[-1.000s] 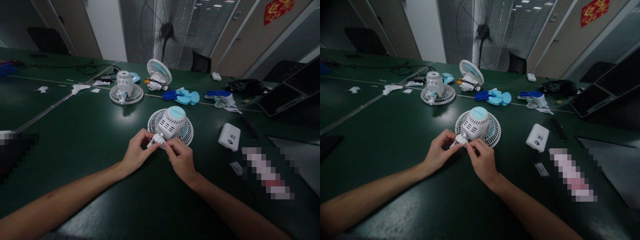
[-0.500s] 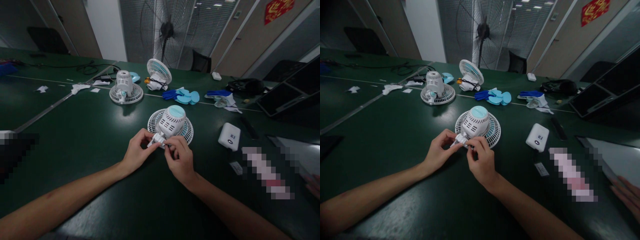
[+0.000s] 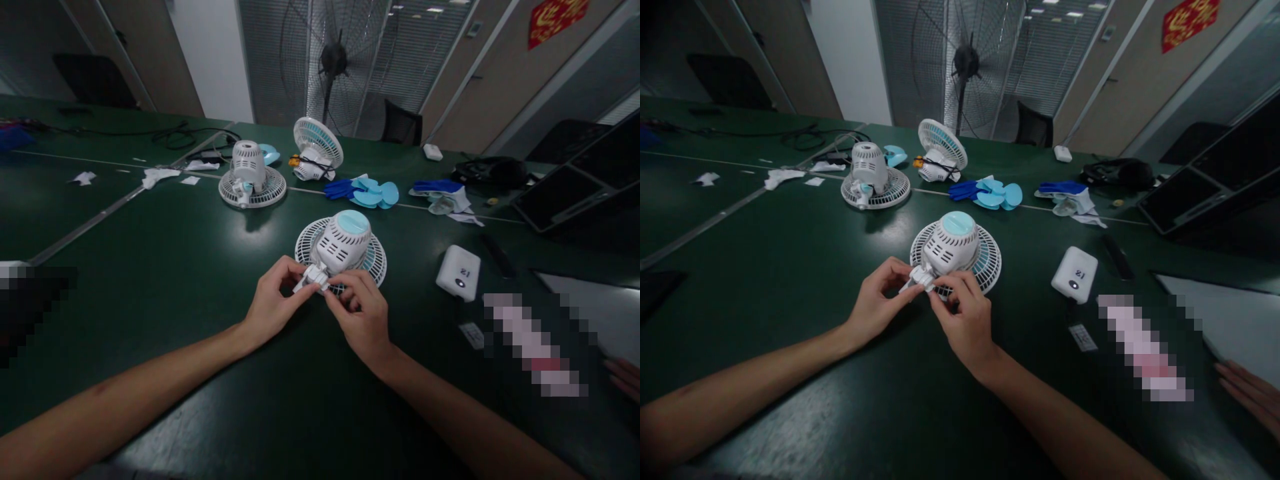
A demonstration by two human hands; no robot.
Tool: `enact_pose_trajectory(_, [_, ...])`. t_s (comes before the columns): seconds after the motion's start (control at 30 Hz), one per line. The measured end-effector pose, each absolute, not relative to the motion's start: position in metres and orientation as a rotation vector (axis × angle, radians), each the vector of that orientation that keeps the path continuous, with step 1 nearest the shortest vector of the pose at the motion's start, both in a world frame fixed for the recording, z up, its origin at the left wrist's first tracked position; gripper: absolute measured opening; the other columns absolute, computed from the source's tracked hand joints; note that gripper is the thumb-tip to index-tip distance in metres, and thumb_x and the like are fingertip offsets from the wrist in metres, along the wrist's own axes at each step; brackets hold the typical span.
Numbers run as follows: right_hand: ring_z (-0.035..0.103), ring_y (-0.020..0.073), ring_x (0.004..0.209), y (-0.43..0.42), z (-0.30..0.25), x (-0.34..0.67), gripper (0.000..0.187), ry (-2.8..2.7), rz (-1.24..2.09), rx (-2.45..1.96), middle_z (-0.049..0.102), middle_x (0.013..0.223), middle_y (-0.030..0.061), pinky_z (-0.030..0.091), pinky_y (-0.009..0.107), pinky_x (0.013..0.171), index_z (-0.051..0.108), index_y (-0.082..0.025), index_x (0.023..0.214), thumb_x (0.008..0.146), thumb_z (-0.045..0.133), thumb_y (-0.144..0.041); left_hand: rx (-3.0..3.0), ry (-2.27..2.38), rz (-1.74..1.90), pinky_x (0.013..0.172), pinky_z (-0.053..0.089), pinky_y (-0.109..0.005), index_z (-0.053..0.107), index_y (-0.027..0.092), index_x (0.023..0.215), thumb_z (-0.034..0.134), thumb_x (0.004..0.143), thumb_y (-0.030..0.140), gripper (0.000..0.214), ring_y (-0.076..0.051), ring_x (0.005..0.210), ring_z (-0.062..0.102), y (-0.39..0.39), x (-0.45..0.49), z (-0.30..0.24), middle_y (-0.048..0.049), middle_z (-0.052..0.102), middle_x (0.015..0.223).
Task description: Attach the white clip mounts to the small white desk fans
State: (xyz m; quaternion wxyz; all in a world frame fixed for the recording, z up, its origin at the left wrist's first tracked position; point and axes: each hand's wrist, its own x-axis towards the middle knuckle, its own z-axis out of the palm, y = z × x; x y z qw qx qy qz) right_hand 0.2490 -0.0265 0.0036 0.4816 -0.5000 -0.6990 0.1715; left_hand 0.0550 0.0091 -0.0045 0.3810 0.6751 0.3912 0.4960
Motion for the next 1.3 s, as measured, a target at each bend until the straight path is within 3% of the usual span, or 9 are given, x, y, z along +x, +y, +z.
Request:
enact_pose_trajectory(0.27, [0.061, 0.0132, 0.071, -0.0254, 0.0059, 0.2489, 0.006, -1.725, 0.389, -1.228, 0.064, 0.100, 0.0038, 0.057, 0.028, 0.063, 0.072, -0.023, 0.101, 0.097, 0.067, -0.021, 1.739, 0.978, 1.263, 0.075, 0.055, -0.029, 0.068, 0.019, 0.103, 0.078, 0.091, 0.032, 0.020, -0.017, 0.084, 0.064, 0.0087, 0.0548, -0.0046, -0.0046, 0.066, 0.097])
enact_pose_trajectory(0.5, [0.065, 0.0173, 0.082, -0.0224, 0.0048, 0.2489, 0.015, -1.776, 0.362, -1.195, 0.066, 0.091, 0.0036, 0.056, 0.033, 0.071, 0.070, -0.021, 0.092, 0.101, 0.059, -0.019, 1.743, 1.003, 1.223, 0.074, 0.055, -0.030, 0.068, 0.019, 0.102, 0.077, 0.091, 0.033, 0.020, -0.017, 0.083, 0.063, 0.0072, 0.0548, -0.0036, -0.0044, 0.065, 0.096])
enact_pose_trajectory(0.63, [0.061, 0.0130, 0.068, -0.0254, 0.0040, 0.2476, 0.007, -1.723, 0.364, -1.220, 0.064, 0.097, 0.0032, 0.052, 0.028, 0.057, 0.067, -0.021, 0.102, 0.097, 0.062, -0.019, 1.735, 1.001, 1.243, 0.074, 0.055, -0.030, 0.068, 0.018, 0.102, 0.077, 0.091, 0.033, 0.021, -0.017, 0.083, 0.063, 0.0079, 0.0550, -0.0037, -0.0045, 0.065, 0.095])
enact_pose_trajectory(0.7, [0.057, 0.0102, 0.061, -0.0273, 0.0032, 0.2473, 0.017, -1.720, 0.363, -1.215, 0.062, 0.103, 0.0039, 0.048, 0.026, 0.050, 0.064, -0.022, 0.110, 0.094, 0.063, -0.016, 1.728, 0.997, 1.254, 0.073, 0.055, -0.029, 0.068, 0.018, 0.102, 0.078, 0.091, 0.033, 0.021, -0.016, 0.082, 0.063, 0.0085, 0.0552, -0.0040, -0.0044, 0.065, 0.095])
enact_pose_trajectory(0.97, [0.059, 0.0113, 0.067, -0.0270, 0.0014, 0.2486, 0.017, -1.780, 0.295, -1.196, 0.061, 0.105, 0.0034, 0.056, 0.029, 0.063, 0.067, -0.024, 0.105, 0.096, 0.061, -0.011, 1.739, 0.992, 1.255, 0.073, 0.054, -0.029, 0.068, 0.018, 0.103, 0.077, 0.091, 0.033, 0.021, -0.016, 0.083, 0.063, 0.0083, 0.0556, -0.0031, -0.0042, 0.065, 0.095])
enact_pose_trajectory(1.3, [0.056, 0.0093, 0.064, -0.0260, 0.0037, 0.2484, 0.011, -1.718, 0.389, -1.229, 0.063, 0.106, 0.0025, 0.054, 0.026, 0.061, 0.069, -0.023, 0.105, 0.096, 0.069, -0.018, 1.729, 0.992, 1.264, 0.075, 0.054, -0.029, 0.068, 0.018, 0.102, 0.077, 0.091, 0.032, 0.020, -0.016, 0.083, 0.063, 0.0089, 0.0544, -0.0033, -0.0044, 0.065, 0.097])
